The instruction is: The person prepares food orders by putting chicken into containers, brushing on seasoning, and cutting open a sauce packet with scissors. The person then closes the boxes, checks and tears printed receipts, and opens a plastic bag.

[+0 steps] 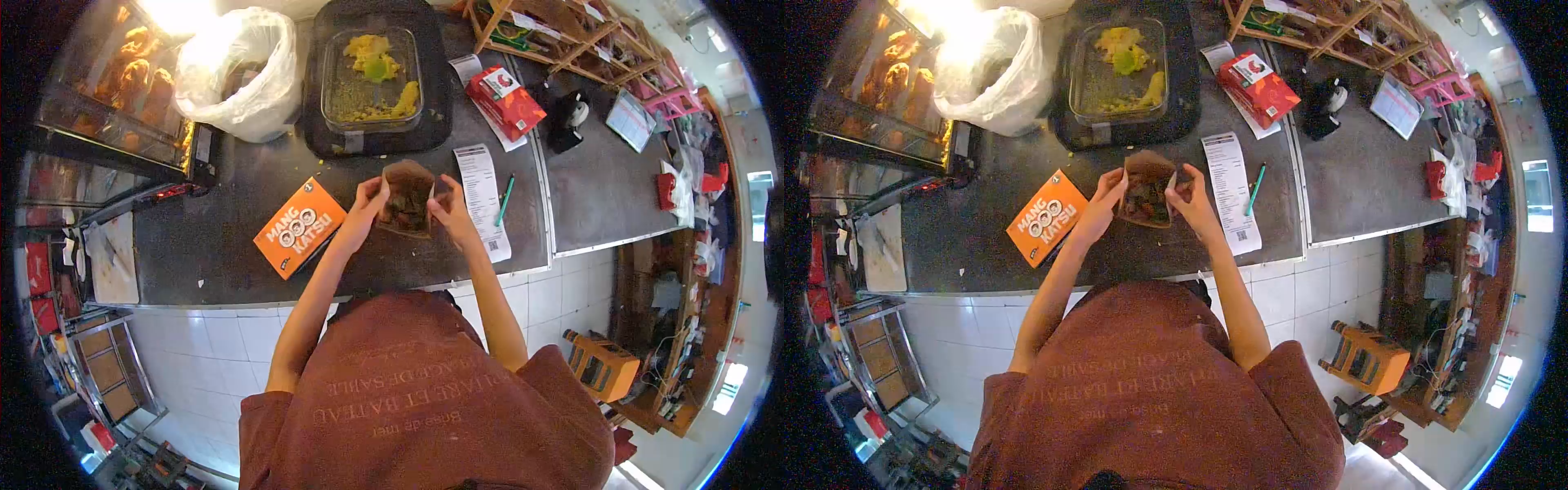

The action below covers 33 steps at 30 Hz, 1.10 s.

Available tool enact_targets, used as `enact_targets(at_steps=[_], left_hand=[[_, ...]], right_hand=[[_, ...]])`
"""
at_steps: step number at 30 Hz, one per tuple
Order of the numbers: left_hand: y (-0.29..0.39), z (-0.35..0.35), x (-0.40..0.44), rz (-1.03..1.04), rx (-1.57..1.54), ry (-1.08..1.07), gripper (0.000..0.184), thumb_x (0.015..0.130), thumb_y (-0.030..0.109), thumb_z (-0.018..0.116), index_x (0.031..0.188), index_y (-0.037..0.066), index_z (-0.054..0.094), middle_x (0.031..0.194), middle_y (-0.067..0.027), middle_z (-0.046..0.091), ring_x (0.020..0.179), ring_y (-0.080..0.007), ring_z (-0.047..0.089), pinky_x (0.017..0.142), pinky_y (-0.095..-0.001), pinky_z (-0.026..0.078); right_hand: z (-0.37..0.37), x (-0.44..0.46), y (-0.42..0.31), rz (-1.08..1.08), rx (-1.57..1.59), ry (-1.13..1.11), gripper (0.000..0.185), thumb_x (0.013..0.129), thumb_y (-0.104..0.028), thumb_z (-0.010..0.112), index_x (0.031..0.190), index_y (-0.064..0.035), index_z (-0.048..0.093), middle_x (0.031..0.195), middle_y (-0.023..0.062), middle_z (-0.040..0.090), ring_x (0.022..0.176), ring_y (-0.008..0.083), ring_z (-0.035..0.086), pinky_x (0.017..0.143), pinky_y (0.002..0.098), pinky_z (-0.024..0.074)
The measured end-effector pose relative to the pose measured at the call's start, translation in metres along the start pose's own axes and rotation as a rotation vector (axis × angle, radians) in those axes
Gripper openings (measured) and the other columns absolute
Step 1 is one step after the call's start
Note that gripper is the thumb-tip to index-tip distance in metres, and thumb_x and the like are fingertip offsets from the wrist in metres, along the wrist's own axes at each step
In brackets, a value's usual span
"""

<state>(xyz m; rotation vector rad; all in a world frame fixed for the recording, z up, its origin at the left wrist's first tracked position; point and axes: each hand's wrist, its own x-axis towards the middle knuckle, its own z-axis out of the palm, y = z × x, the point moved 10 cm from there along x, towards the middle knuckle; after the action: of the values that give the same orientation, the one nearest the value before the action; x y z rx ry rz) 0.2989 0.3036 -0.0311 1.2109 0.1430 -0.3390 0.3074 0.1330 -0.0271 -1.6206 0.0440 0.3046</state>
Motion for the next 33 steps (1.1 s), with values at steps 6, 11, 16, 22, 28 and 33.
enact_targets(at_steps=[6, 11, 16, 22, 28, 33], left_hand=[[-0.021, -0.001, 0.032, 0.1, 0.453, 0.062, 0.064, 0.075, 0.018, 0.065, 0.124, -0.003, 0.029, 0.12, -0.0151, 0.041, 0.108, -0.0232, 0.045, 0.092, -0.0315, 0.035], [0.017, -0.015, 0.005, 0.224, 0.369, 0.24, 0.053, 0.082, 0.017, 0.059, 0.125, -0.002, 0.032, 0.117, -0.0176, 0.045, 0.101, -0.0207, 0.05, 0.086, -0.0312, 0.04], [0.027, 0.004, -0.067, 0.314, 0.469, 0.158, 0.054, 0.086, 0.019, 0.052, 0.13, -0.001, 0.027, 0.129, -0.016, 0.035, 0.119, -0.025, 0.036, 0.101, -0.0356, 0.026], [0.043, 0.015, -0.056, 0.348, 0.72, 0.255, 0.037, 0.085, 0.011, 0.052, 0.119, -0.001, 0.042, 0.112, -0.0181, 0.05, 0.104, -0.0287, 0.05, 0.087, -0.0339, 0.04], [0.057, 0.037, -0.054, 0.799, 1.217, 0.291, 0.034, 0.079, 0.005, 0.056, 0.112, 0.001, 0.051, 0.103, -0.0138, 0.051, 0.093, -0.028, 0.053, 0.078, -0.0333, 0.044], [0.064, 0.046, -0.063, 0.883, 1.5, 0.401, 0.037, 0.073, 0.001, 0.057, 0.11, 0.006, 0.055, 0.092, -0.0066, 0.047, 0.081, -0.0213, 0.051, 0.07, -0.0317, 0.044]], right_hand=[[0.001, 0.019, -0.036, -0.437, -0.565, 0.335, 0.054, 0.07, -0.023, 0.069, 0.115, -0.0055, 0.045, 0.099, 0.0186, 0.048, 0.085, 0.0337, 0.051, 0.074, 0.0375, 0.0439], [-0.004, 0.003, -0.029, -0.092, -0.715, 0.296, 0.025, 0.08, -0.022, 0.057, 0.093, -0.0011, 0.057, 0.098, 0.0169, 0.049, 0.083, 0.0328, 0.053, 0.07, 0.0387, 0.0441], [0.007, -0.067, -0.016, -0.105, -0.749, -0.152, 0.036, 0.081, -0.024, 0.057, 0.11, -0.0033, 0.053, 0.11, 0.0177, 0.046, 0.099, 0.0327, 0.05, 0.083, 0.0385, 0.0413], [-0.003, -0.045, -0.06, -0.476, -0.438, -0.102, 0.038, 0.074, -0.019, 0.064, 0.108, -0.0057, 0.054, 0.113, 0.0108, 0.051, 0.109, 0.029, 0.047, 0.096, 0.0349, 0.0339], [0.029, -0.005, -0.055, -0.339, -0.377, -0.277, 0.02, 0.074, -0.024, 0.064, 0.081, -0.0046, 0.063, 0.082, 0.0049, 0.062, 0.078, 0.0204, 0.052, 0.072, 0.0324, 0.0413], [0.031, 0.006, -0.029, -0.27, -0.311, -0.261, 0.023, 0.078, -0.022, 0.063, 0.081, 0.0, 0.063, 0.082, 0.0059, 0.056, 0.08, 0.0177, 0.051, 0.07, 0.0288, 0.0413]])
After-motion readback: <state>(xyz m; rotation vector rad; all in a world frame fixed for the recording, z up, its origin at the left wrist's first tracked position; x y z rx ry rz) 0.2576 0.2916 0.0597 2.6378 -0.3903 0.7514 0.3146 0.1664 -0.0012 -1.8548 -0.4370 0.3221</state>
